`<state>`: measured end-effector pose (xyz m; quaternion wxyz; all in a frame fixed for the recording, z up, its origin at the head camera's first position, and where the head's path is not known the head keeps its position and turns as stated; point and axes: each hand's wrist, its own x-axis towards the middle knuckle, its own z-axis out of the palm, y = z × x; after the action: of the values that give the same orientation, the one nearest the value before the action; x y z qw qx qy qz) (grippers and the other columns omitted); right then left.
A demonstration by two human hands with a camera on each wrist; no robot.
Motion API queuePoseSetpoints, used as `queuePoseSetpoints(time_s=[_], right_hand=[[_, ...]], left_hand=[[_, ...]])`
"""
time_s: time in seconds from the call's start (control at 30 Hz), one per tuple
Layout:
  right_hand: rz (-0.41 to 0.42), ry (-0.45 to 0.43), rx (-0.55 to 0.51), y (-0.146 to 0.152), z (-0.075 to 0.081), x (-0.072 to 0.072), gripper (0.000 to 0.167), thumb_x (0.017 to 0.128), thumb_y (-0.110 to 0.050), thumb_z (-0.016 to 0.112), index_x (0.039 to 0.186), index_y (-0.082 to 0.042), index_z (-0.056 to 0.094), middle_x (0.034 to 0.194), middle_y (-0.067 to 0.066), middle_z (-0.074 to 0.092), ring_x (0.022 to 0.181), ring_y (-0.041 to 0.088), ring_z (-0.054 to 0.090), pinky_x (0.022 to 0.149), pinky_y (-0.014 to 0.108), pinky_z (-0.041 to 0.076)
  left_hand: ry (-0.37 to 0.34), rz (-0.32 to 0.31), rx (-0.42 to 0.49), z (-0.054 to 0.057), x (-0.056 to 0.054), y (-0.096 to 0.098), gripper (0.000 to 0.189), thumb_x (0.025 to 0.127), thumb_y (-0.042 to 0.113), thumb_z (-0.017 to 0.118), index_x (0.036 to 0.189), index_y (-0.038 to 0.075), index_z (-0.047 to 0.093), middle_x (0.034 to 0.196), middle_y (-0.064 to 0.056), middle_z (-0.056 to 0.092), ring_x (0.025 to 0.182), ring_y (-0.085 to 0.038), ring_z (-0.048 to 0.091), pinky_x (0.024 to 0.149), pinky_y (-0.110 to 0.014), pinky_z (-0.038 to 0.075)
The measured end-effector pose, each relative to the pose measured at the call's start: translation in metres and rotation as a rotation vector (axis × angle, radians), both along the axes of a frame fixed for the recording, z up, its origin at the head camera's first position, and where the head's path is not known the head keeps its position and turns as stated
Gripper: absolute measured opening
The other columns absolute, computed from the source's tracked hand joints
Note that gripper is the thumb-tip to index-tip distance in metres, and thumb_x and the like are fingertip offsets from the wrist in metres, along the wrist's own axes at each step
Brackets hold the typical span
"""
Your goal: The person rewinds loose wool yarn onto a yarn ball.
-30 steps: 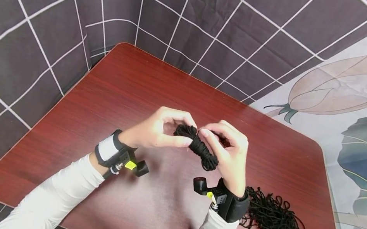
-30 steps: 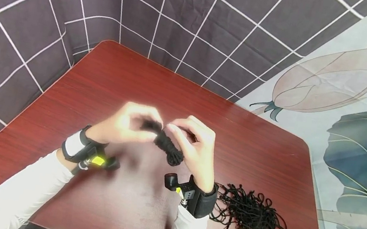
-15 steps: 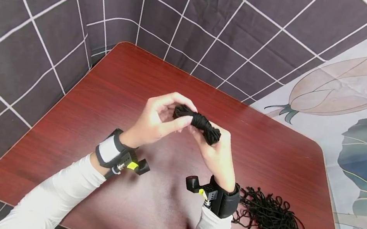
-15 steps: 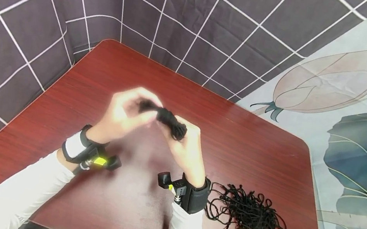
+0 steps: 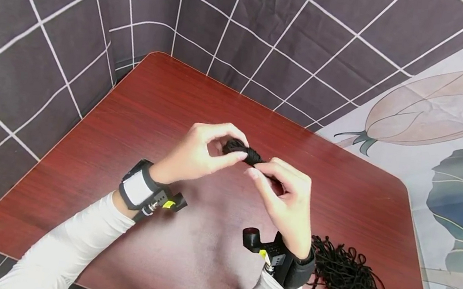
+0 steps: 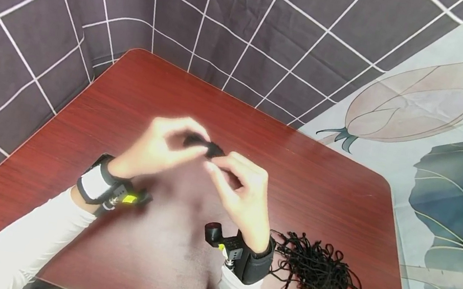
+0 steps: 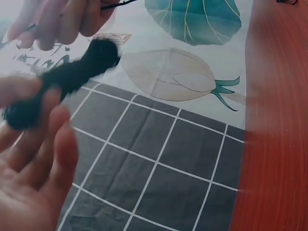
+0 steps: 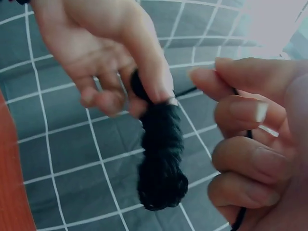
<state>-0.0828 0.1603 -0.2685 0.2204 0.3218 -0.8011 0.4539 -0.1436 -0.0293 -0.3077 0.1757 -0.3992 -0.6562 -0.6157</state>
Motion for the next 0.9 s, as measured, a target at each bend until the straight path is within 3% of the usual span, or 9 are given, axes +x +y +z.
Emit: queuePoseSetpoints(time_s=[0.23,0.4,0.5,0.6,0.67,0.8,0.9], right_hand=[[-0.026,0.053,-0.117,-0.001,0.018,0.007,0.009,0.083,0.010,0.065,0.077,0.004,0.068,0.067,0.004,0.057,0.058,0.008,0.042,0.052,0.020,0.030],[0.032,0.007,-0.151,-0.003,0.014,0.002,0.008,0.084,0.011,0.064,0.080,0.005,0.069,0.069,0.009,0.060,0.059,0.010,0.044,0.052,0.022,0.032],[0.074,-0.060,-0.184,-0.006,0.006,-0.005,0.008,0.085,0.010,0.064,0.082,0.005,0.069,0.072,0.009,0.060,0.060,0.013,0.047,0.052,0.023,0.036],[0.097,-0.095,-0.198,-0.008,-0.003,-0.011,0.008,0.086,0.011,0.061,0.084,0.006,0.067,0.074,0.010,0.059,0.062,0.015,0.049,0.054,0.025,0.039],[0.073,-0.087,-0.171,-0.009,-0.011,-0.015,0.008,0.086,0.011,0.061,0.086,0.005,0.067,0.076,0.009,0.061,0.065,0.015,0.052,0.058,0.025,0.043],[0.072,-0.097,-0.098,-0.011,-0.025,-0.023,0.010,0.089,0.007,0.061,0.092,0.002,0.069,0.083,0.006,0.067,0.076,0.015,0.060,0.070,0.028,0.049],[0.099,-0.137,-0.013,-0.012,-0.028,-0.024,0.011,0.092,-0.002,0.061,0.094,-0.006,0.071,0.085,-0.001,0.068,0.072,0.014,0.058,0.066,0.027,0.047]], left_hand=[[-0.106,-0.302,-0.029,0.001,0.005,-0.002,0.015,0.082,0.005,0.074,0.095,0.009,0.068,0.087,0.003,0.065,0.073,-0.013,0.059,0.060,-0.029,0.053],[-0.224,-0.508,0.045,0.001,0.010,0.001,0.015,0.081,-0.006,0.071,0.094,0.001,0.066,0.089,-0.007,0.064,0.074,-0.021,0.060,0.065,-0.037,0.056],[-0.243,-0.564,0.132,0.001,0.010,0.002,0.016,0.080,-0.010,0.068,0.094,-0.005,0.063,0.089,-0.013,0.064,0.071,-0.024,0.059,0.061,-0.036,0.055],[-0.214,-0.556,0.227,0.001,0.009,0.004,0.015,0.081,-0.008,0.068,0.095,-0.010,0.061,0.085,-0.016,0.063,0.064,-0.026,0.057,0.054,-0.036,0.052],[-0.186,-0.502,0.287,0.001,0.008,0.005,0.016,0.083,-0.004,0.069,0.095,-0.011,0.060,0.082,-0.017,0.063,0.060,-0.027,0.057,0.051,-0.036,0.050],[-0.169,-0.313,0.362,0.001,0.006,0.003,0.019,0.084,-0.001,0.068,0.098,-0.011,0.059,0.083,-0.016,0.063,0.060,-0.026,0.058,0.050,-0.035,0.050],[-0.161,-0.164,0.368,0.001,0.005,0.002,0.019,0.084,-0.004,0.068,0.101,-0.008,0.060,0.089,-0.014,0.064,0.066,-0.027,0.060,0.055,-0.033,0.053]])
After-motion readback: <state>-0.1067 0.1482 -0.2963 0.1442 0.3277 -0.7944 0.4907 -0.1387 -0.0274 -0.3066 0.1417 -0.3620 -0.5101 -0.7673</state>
